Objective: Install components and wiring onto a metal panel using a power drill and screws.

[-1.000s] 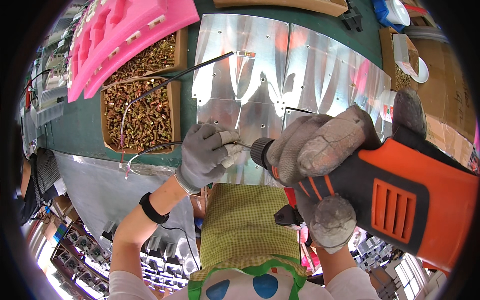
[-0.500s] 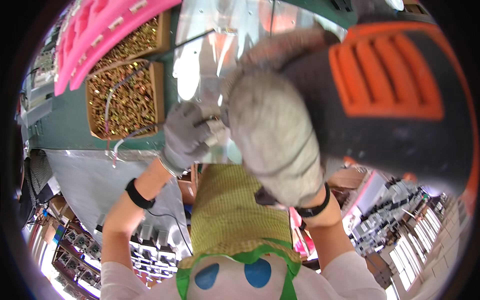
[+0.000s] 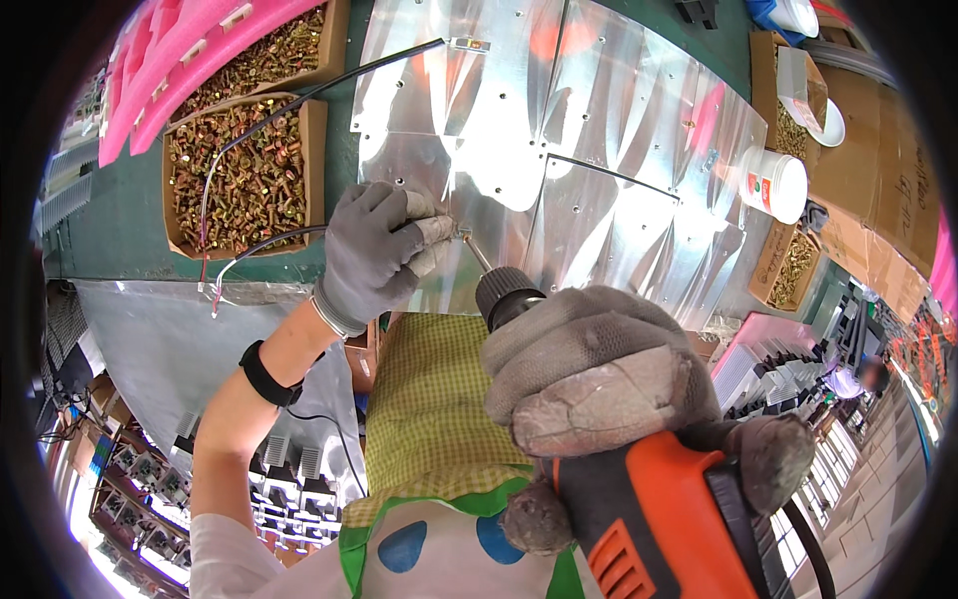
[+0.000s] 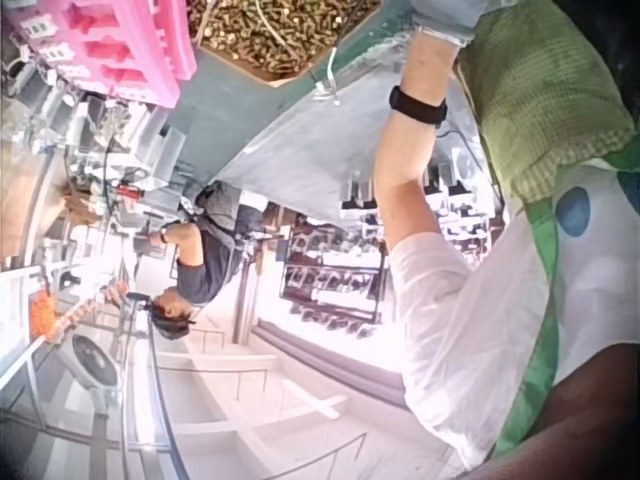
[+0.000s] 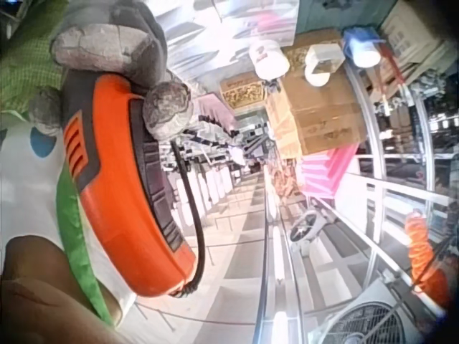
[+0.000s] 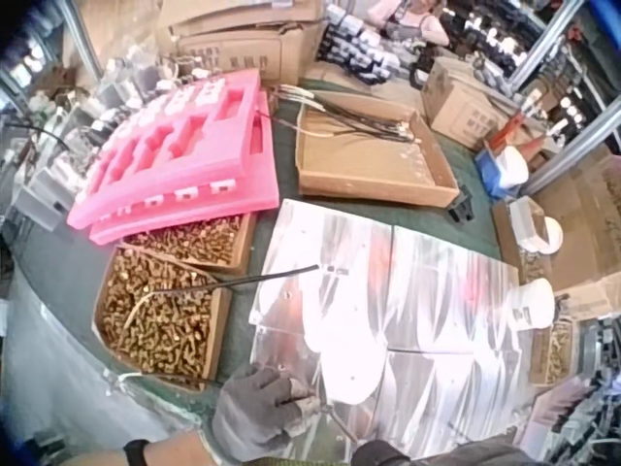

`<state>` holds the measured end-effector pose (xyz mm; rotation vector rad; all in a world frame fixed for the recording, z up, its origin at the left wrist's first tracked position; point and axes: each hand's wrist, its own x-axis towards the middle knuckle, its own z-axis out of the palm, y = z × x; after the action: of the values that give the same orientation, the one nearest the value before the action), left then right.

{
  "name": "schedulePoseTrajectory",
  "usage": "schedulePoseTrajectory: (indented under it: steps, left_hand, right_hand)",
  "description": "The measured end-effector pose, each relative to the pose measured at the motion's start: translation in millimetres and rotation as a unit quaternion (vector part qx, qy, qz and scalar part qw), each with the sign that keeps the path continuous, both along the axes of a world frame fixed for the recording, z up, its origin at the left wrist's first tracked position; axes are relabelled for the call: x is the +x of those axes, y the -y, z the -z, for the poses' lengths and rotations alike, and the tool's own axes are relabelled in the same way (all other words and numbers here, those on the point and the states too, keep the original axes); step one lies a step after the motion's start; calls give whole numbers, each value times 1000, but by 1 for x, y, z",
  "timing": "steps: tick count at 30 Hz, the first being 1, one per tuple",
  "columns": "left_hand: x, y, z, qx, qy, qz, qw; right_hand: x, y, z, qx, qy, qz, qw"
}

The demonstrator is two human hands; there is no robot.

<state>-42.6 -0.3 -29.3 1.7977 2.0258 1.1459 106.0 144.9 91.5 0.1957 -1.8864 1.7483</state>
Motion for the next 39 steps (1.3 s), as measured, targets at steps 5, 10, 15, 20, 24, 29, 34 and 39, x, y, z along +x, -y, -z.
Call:
schedulePoseTrajectory:
  steps: [5,10,15,20,24,29,34,39]
  left_hand:
    - [0,-1,2,-4,-4,6,1000]
    - [0,1,5,-10,7,4,1000]
    - [-3,3,-1,-12,16,9,1000]
    - [-1,2,3,-5,0,19,1000]
    - [-1,1,8,12,3,16,1000]
    - [-3,3,2,2,-2,13,1000]
    - [-4,2,2,8,5,17,1000]
    - [-2,6,5,4,7,12,1000]
  right_hand:
    - [0,2,5,19,16,12,1000]
    - [2,14,-11,-20,92,36,995]
    - [-3,23,-14,-14,101,55,993]
    - [-6,36,-10,-7,79,110,991]
    - [-10,36,-14,-22,90,115,989]
    - [-10,28,-23,-7,170,54,984]
    - [-9,40,-16,-30,112,119,986]
    - [-13,41,-5,-41,69,121,989]
